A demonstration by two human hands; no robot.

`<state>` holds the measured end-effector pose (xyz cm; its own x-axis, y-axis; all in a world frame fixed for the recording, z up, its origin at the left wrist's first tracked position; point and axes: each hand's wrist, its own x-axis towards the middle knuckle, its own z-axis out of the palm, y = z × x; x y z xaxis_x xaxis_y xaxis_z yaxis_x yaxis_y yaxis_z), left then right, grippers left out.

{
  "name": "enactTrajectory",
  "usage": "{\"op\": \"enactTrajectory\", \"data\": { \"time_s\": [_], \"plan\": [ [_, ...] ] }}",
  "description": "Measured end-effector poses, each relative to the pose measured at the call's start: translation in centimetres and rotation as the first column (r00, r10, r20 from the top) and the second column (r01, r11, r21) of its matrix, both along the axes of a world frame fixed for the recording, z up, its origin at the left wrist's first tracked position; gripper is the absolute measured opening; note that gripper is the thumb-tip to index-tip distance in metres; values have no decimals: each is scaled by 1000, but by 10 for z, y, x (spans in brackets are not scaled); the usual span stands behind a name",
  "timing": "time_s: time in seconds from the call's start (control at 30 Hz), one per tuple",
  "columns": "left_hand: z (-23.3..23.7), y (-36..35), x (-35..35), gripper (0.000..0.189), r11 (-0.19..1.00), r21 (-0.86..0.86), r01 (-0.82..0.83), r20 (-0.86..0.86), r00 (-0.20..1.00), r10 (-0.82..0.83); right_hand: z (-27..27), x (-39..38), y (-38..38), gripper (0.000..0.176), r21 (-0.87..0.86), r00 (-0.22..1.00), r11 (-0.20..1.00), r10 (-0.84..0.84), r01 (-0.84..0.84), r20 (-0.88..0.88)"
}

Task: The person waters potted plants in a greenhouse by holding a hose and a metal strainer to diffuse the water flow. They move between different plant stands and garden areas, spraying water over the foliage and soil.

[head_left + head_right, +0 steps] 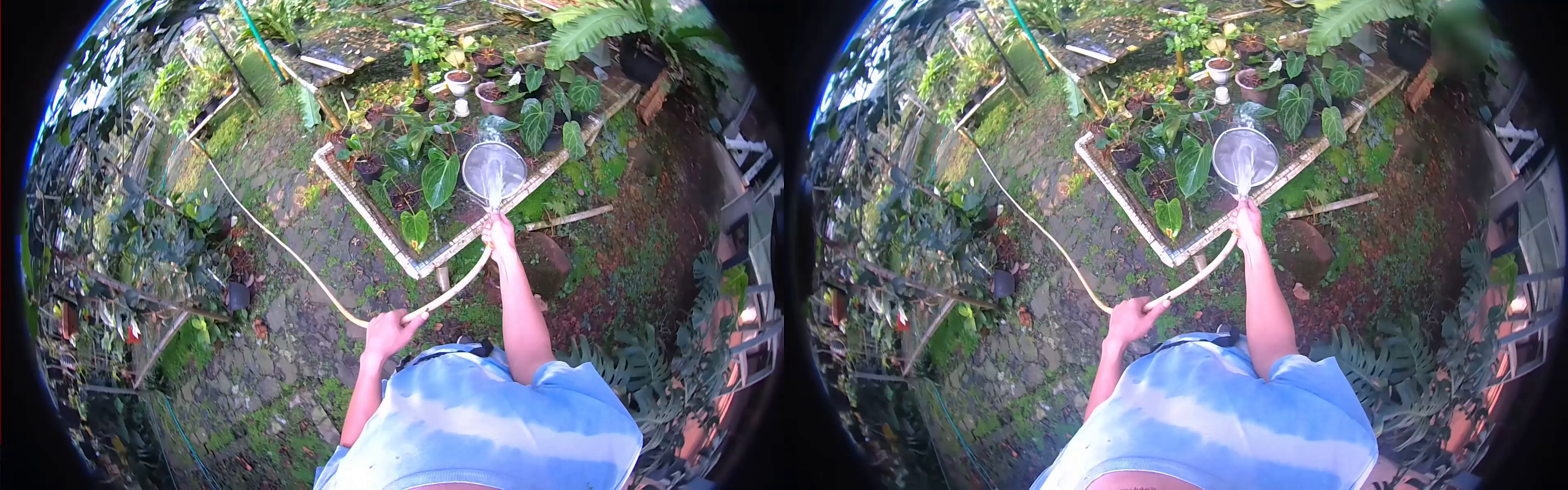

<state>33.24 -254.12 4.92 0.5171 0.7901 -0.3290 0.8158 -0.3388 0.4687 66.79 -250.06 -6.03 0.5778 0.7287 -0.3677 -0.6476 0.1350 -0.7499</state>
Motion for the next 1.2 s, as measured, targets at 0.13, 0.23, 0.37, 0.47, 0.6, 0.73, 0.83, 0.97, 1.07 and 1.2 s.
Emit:
{"op": "enactTrajectory", "data": {
  "time_s": [0.13, 0.23, 0.37, 0.47, 0.6, 0.73, 0.83, 0.97, 1.07, 1.2],
  "plan": [
    [-3, -6, 16, 59, 1000, -14, -23, 15, 1000, 23, -4, 18, 3, 14, -29, 999, 998, 54, -54, -7],
    [-4, -12, 21, 58, 997, -24, -74, 47, 996, 75, -1, 18, 13, 13, -38, 997, 997, 72, -72, 4],
    [-9, -5, 14, 61, 993, -38, -114, 50, 992, 116, 1, 9, 31, 10, -25, 994, 994, 104, -103, 17],
    [-16, 7, 2, 60, 994, -23, -105, 31, 994, 106, 2, 1, 43, 21, -16, 994, 995, 100, -100, 30],
    [-9, 24, -5, 59, 995, -37, -97, 59, 993, 99, 8, -2, 52, 22, -21, 998, 999, 51, -50, 28],
    [-12, 34, -13, 60, 997, -37, -70, 64, 995, 72, 4, -5, 52, 22, -37, 999, 999, -20, 21, 27],
    [-11, 39, -21, 62, 996, -79, -33, 66, 997, 38, 7, -12, 49, 19, -59, 997, 996, -72, 73, 15],
    [-19, 49, -40, 63, 992, -129, 7, 97, 995, 6, 12, -28, 41, 20, -66, 996, 994, -81, 83, 30],
    [-21, 61, -54, 63, 989, -143, 23, 94, 996, -10, 18, -47, 37, 14, -70, 992, 992, -105, 110, 64],
    [-22, 67, -63, 62, 981, -185, 52, 85, 996, -36, 15, -56, 35, 16, -85, 994, 992, -84, 90, 69]
  ]
}}
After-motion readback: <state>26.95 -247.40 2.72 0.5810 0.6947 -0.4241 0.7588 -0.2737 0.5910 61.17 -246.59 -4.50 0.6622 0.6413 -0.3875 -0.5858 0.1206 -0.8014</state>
